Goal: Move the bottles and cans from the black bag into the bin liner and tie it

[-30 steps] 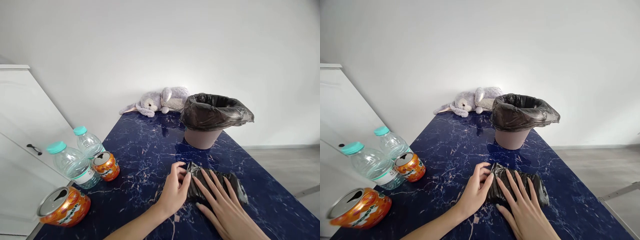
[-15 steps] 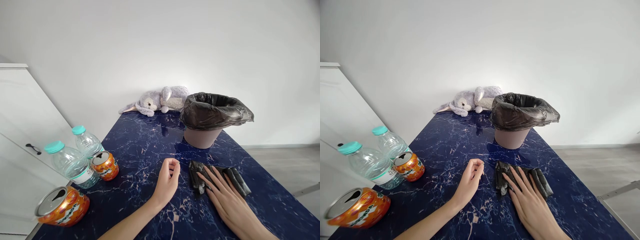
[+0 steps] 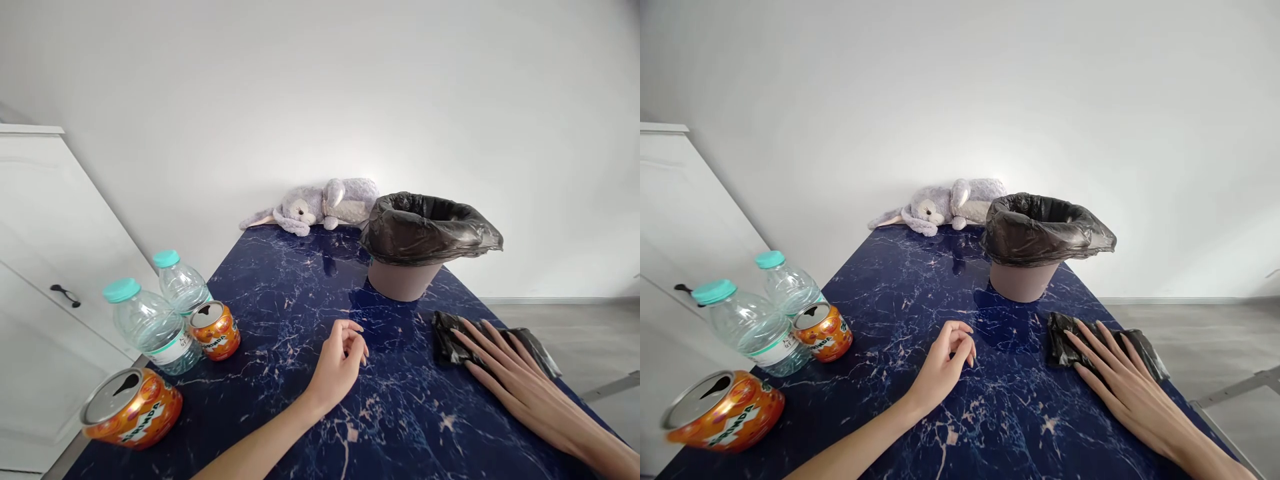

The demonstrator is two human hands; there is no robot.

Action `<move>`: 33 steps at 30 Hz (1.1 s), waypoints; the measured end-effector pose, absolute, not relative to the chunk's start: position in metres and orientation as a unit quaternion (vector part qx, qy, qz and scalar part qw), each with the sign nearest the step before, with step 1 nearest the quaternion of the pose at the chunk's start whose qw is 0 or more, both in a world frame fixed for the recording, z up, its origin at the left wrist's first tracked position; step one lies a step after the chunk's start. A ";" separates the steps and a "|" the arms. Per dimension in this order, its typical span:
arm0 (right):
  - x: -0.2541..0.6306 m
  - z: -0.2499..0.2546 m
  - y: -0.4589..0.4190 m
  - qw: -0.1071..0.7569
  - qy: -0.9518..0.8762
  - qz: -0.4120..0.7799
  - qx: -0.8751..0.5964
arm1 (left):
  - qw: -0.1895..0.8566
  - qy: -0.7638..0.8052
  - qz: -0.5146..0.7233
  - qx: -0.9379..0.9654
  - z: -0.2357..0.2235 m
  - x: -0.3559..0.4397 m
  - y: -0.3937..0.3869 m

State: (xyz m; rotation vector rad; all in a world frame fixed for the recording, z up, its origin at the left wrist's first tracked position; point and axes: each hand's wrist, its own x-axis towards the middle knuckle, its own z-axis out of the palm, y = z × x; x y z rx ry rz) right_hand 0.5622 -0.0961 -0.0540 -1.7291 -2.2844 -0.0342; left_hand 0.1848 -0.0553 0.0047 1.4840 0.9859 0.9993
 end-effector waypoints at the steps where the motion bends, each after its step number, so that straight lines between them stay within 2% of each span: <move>1: 0.557 -0.053 -0.098 0.138 -0.789 -0.031 -0.597 | 0.523 0.408 0.414 0.624 0.005 0.185 -0.056; 3: 0.548 -0.053 -0.100 0.142 -0.789 -0.044 -0.596 | 0.524 0.405 0.410 0.627 0.006 0.185 -0.056; 8: 0.541 -0.064 -0.102 0.115 -0.796 0.015 -0.594 | 0.522 0.403 0.400 0.637 0.007 0.186 -0.058; 11: 0.540 -0.052 -0.097 0.122 -0.802 0.002 -0.584 | 0.509 0.406 0.393 0.649 0.006 0.186 -0.058; 13: 0.535 -0.025 -0.090 0.163 -0.804 -0.038 -0.571 | 0.498 0.406 0.388 0.661 0.006 0.185 -0.058; 19: 0.501 0.096 -0.047 0.388 -0.712 -0.217 -0.543 | 0.483 0.408 0.378 0.677 0.009 0.184 -0.058; 21: 0.496 0.121 -0.026 0.405 -0.699 -0.245 -0.537 | 0.476 0.408 0.372 0.685 0.010 0.184 -0.059; 27: 0.501 0.142 0.041 0.347 -0.744 -0.128 -0.557 | 0.456 0.394 0.335 0.724 0.010 0.181 -0.060; 33: 0.489 0.148 0.069 0.370 -0.745 -0.072 -0.550 | 0.442 0.383 0.321 0.745 0.006 0.179 -0.059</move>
